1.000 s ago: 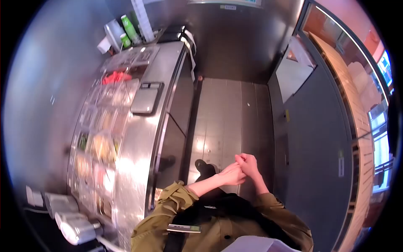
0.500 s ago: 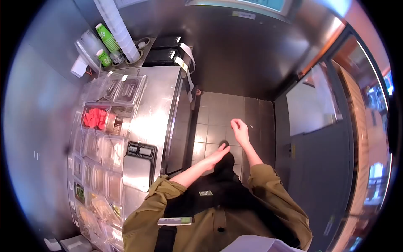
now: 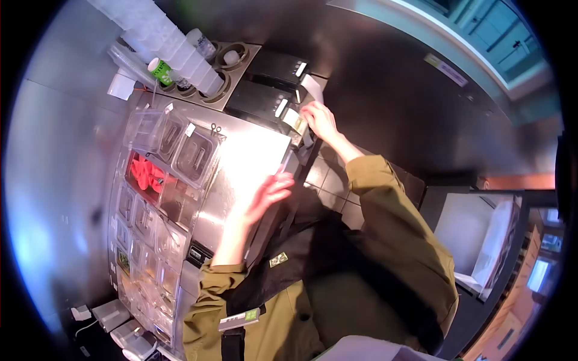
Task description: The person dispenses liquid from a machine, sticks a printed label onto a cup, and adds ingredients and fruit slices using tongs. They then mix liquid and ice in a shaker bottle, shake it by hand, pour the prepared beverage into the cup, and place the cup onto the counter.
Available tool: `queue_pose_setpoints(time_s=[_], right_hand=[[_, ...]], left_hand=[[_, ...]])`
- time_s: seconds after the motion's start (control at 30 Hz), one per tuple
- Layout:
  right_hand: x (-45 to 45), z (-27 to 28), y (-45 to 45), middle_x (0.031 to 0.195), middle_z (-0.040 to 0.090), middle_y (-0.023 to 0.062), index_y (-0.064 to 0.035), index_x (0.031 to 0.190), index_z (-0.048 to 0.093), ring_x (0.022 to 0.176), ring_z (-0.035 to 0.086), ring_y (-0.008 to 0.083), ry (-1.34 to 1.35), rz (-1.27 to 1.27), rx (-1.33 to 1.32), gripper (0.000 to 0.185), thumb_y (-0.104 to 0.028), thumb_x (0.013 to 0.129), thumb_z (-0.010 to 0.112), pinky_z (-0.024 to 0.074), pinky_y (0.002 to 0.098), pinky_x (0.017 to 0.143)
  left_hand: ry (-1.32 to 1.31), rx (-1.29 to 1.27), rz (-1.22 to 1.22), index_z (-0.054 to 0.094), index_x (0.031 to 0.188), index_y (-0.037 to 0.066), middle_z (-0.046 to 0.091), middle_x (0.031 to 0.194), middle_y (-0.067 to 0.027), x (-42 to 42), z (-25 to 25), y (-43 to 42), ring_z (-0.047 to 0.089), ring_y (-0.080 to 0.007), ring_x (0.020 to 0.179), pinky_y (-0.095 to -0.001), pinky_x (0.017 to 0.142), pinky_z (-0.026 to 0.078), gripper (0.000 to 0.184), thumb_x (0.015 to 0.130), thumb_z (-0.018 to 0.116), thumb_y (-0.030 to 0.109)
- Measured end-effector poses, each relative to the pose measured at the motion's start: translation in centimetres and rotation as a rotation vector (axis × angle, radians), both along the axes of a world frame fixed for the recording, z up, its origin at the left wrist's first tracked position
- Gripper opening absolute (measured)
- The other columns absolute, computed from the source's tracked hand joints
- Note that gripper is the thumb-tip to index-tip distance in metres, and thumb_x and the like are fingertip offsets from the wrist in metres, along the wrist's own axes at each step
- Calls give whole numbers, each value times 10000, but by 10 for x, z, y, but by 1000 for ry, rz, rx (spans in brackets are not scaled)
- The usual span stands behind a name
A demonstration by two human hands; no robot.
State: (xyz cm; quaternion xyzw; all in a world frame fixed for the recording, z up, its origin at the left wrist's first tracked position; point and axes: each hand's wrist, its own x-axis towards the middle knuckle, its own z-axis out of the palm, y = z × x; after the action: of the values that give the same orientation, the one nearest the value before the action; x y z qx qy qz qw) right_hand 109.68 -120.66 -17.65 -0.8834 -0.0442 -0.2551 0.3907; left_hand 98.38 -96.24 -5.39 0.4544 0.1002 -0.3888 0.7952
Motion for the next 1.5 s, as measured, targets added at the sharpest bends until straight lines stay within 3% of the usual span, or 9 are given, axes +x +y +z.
queue_pose_setpoints(time_s=[0.1, 0.13, 0.23, 0.47, 0.6, 0.67, 0.77, 0.97, 1.5], right_hand=[[41, -18, 3, 853, 560, 80, -82, 823, 628, 823, 553, 280, -104, 160, -164, 105, -100, 749, 557, 447, 380, 707], [53, -28, 3, 845, 555, 86, -79, 803, 624, 834, 552, 274, 150, 251, -416, 94, -96, 733, 564, 444, 375, 702], [65, -17, 2, 807, 539, 78, -71, 764, 602, 789, 542, 256, -146, 322, -294, 48, -78, 718, 613, 443, 357, 696], [69, 4, 12, 784, 517, 72, -67, 779, 566, 745, 516, 251, -167, 333, -342, 158, -49, 658, 664, 420, 346, 670], [72, 8, 12, 775, 509, 68, -60, 763, 580, 720, 515, 240, -117, 352, -323, 206, -1, 579, 652, 415, 341, 645], [76, 12, 7, 753, 494, 63, -61, 754, 592, 721, 510, 237, -75, 401, -302, 211, -26, 558, 665, 414, 341, 641], [76, 9, 8, 766, 497, 65, -68, 757, 596, 730, 513, 238, -32, 385, -284, 216, -41, 558, 676, 416, 342, 638], [70, -7, 7, 787, 506, 65, -85, 800, 599, 749, 520, 241, 46, 355, -286, 244, -36, 564, 638, 419, 347, 654], [67, -39, -1, 826, 507, 47, -112, 843, 606, 782, 516, 232, -36, 356, -314, 245, -113, 599, 616, 394, 362, 674]], left_hand=[[-182, 176, 301, 515, 1098, 23, 585, 982, -111, 71, 16, 74, 575, -195, 829, -245, 696, 460, 328, 853, 557, 237], [-240, 257, 366, 532, 1070, 34, 591, 915, -75, 102, 22, 101, 568, -147, 784, -233, 679, 460, 297, 856, 557, 239], [-507, 645, 734, 583, 973, 39, 597, 774, -8, 202, 19, 170, 517, -54, 669, -180, 594, 410, 219, 844, 570, 215], [-1180, 1541, 579, 589, 972, -23, 636, 848, -98, 417, 8, 178, 594, -159, 823, -304, 723, 452, 269, 782, 598, 168], [-1586, 1072, 457, 513, 1174, 25, 579, 1099, -177, 570, -101, 219, 561, -262, 1011, -357, 877, 417, 451, 795, 603, 251], [-1599, 1304, 104, 398, 1290, 121, 460, 1233, -196, 584, -31, 188, 453, -314, 1135, -381, 953, 364, 631, 766, 626, 388], [-1756, 1798, 104, 337, 1346, 174, 415, 1274, -220, 560, 7, 116, 429, -337, 1167, -399, 964, 357, 768, 722, 654, 491], [-1384, 1553, -425, 448, 1147, 125, 485, 1009, -232, 569, 20, 93, 543, -399, 891, -447, 766, 447, 531, 731, 650, 387], [-1384, 1783, -158, 523, 1118, 114, 537, 987, -168, 548, 30, 78, 560, -353, 917, -423, 780, 443, 557, 725, 604, 501]])
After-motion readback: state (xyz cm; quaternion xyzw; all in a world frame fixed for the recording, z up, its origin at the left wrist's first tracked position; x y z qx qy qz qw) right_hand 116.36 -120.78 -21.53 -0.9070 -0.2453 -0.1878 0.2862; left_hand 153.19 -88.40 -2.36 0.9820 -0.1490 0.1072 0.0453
